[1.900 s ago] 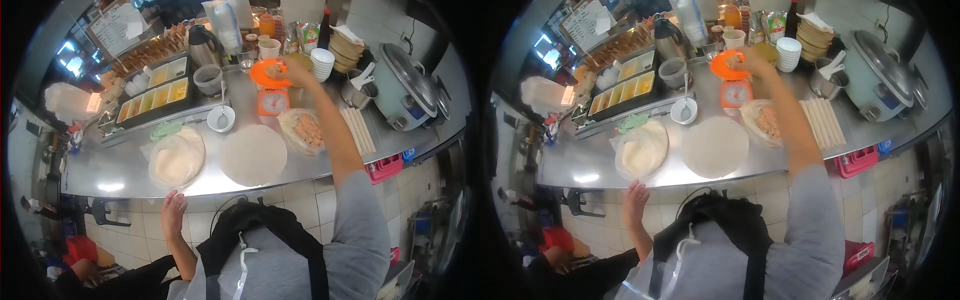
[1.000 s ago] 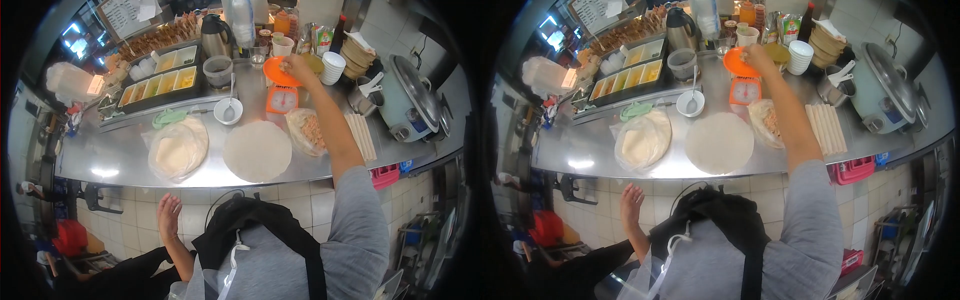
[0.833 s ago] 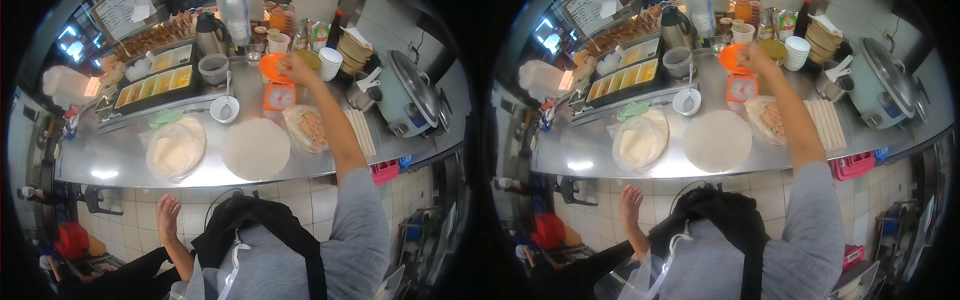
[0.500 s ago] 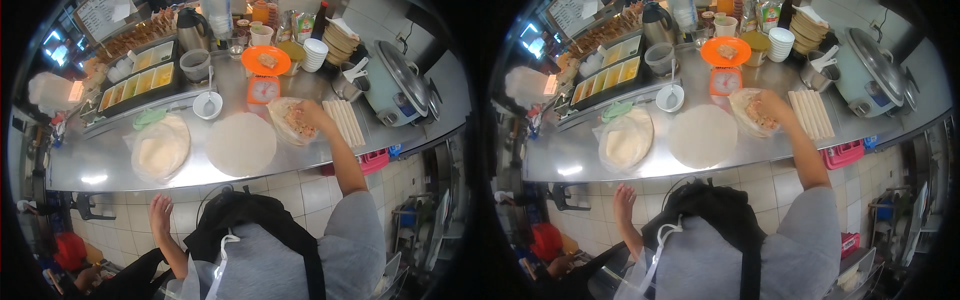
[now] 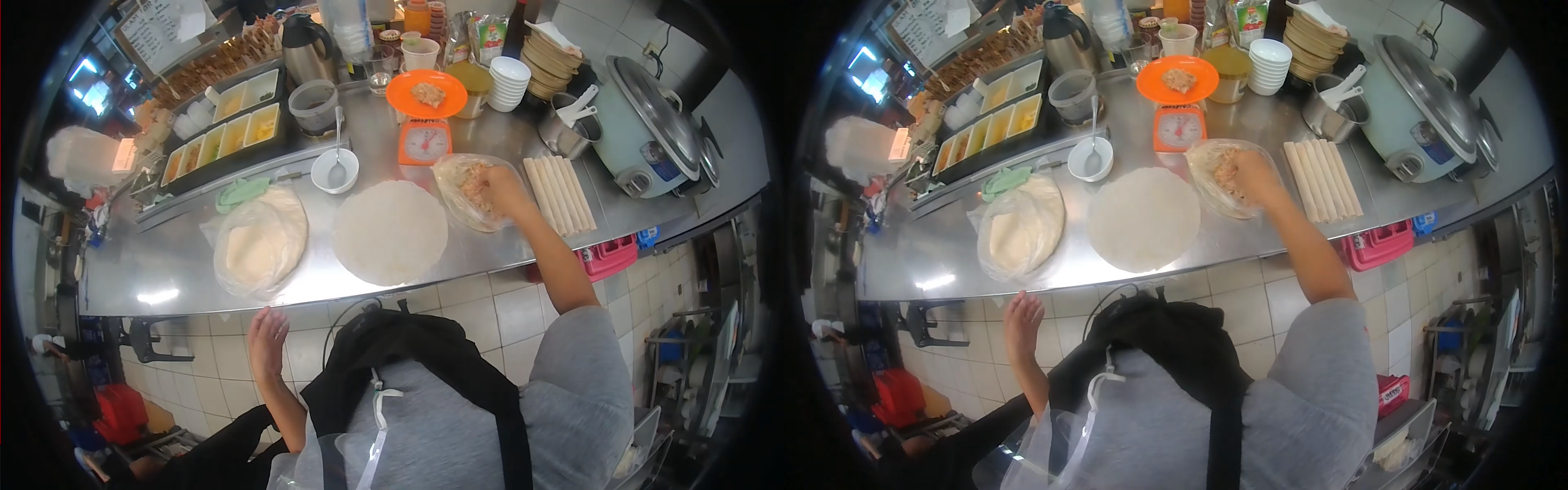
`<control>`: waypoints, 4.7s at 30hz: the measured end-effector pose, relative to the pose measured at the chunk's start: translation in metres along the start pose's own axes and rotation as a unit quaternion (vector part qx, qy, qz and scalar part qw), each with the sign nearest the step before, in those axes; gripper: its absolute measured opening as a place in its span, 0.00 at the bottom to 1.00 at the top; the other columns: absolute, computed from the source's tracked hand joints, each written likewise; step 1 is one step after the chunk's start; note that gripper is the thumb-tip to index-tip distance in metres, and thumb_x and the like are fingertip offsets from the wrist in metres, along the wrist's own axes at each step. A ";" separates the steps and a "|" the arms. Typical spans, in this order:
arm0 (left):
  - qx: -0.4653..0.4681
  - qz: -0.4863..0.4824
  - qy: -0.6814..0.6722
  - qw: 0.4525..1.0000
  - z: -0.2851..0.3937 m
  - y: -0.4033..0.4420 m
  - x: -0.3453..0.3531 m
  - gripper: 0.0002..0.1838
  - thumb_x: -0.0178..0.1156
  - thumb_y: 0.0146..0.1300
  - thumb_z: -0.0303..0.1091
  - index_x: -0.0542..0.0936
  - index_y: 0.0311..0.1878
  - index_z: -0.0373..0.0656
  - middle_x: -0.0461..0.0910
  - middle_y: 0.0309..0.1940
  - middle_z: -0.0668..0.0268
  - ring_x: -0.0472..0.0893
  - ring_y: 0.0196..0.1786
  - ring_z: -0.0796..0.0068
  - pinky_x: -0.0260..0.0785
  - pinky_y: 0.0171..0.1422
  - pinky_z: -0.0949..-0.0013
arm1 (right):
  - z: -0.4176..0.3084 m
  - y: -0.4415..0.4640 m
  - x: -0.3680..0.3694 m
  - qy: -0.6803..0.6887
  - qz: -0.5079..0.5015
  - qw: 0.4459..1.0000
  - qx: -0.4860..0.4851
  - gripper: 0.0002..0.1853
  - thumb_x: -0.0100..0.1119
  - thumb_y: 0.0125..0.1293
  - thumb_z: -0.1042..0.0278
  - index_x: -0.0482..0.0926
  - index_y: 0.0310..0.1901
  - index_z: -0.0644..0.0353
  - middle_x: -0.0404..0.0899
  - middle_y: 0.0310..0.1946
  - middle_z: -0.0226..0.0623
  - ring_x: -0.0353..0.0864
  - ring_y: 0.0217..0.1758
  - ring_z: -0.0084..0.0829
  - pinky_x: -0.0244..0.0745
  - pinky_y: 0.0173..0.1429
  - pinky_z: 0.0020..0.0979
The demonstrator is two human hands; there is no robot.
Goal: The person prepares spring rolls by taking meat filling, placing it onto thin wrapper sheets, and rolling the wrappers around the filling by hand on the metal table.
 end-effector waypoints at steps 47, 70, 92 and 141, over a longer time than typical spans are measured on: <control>0.035 0.037 -0.040 0.998 0.003 -0.010 -0.027 0.21 0.57 0.66 0.35 0.67 0.60 0.40 0.75 0.46 0.63 0.76 0.52 0.68 0.67 0.63 0.58 | -0.081 0.175 -0.097 0.086 0.038 0.983 -0.157 0.23 0.70 0.49 0.67 0.82 0.49 0.60 0.83 0.44 0.42 0.82 0.43 0.31 0.77 0.48 0.31; 0.029 0.071 -0.043 0.996 0.003 -0.021 -0.039 0.19 0.57 0.66 0.33 0.69 0.59 0.39 0.77 0.44 0.63 0.77 0.50 0.71 0.68 0.59 0.63 | -0.085 0.172 -0.099 0.281 -0.077 0.955 -0.058 0.21 0.66 0.53 0.65 0.81 0.49 0.62 0.82 0.37 0.29 0.76 0.35 0.16 0.71 0.38 0.21; 0.308 -0.312 0.392 0.808 -0.045 0.083 0.200 0.28 0.69 0.52 0.32 0.73 0.57 0.40 0.77 0.53 0.54 0.77 0.54 0.62 0.69 0.59 0.66 | -0.106 -0.051 0.121 0.233 -0.031 0.928 -0.289 0.19 0.67 0.49 0.76 0.82 0.47 0.59 0.80 0.38 0.38 0.78 0.47 0.39 0.74 0.51 0.32; 0.290 -0.264 0.430 0.813 -0.040 0.099 0.166 0.26 0.69 0.51 0.31 0.75 0.56 0.41 0.82 0.42 0.58 0.81 0.46 0.59 0.73 0.52 0.65 | -0.139 -0.057 0.130 0.052 -0.019 0.966 -0.252 0.04 0.64 0.54 0.64 0.86 0.29 0.52 0.81 0.32 0.25 0.74 0.45 0.30 0.56 0.57 0.42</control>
Point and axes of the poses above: each hand's wrist, its own y-axis towards the middle knuckle, its own x-axis out of the palm, z = x × y, the point moved 2 cm from there along y, towards the middle knuckle
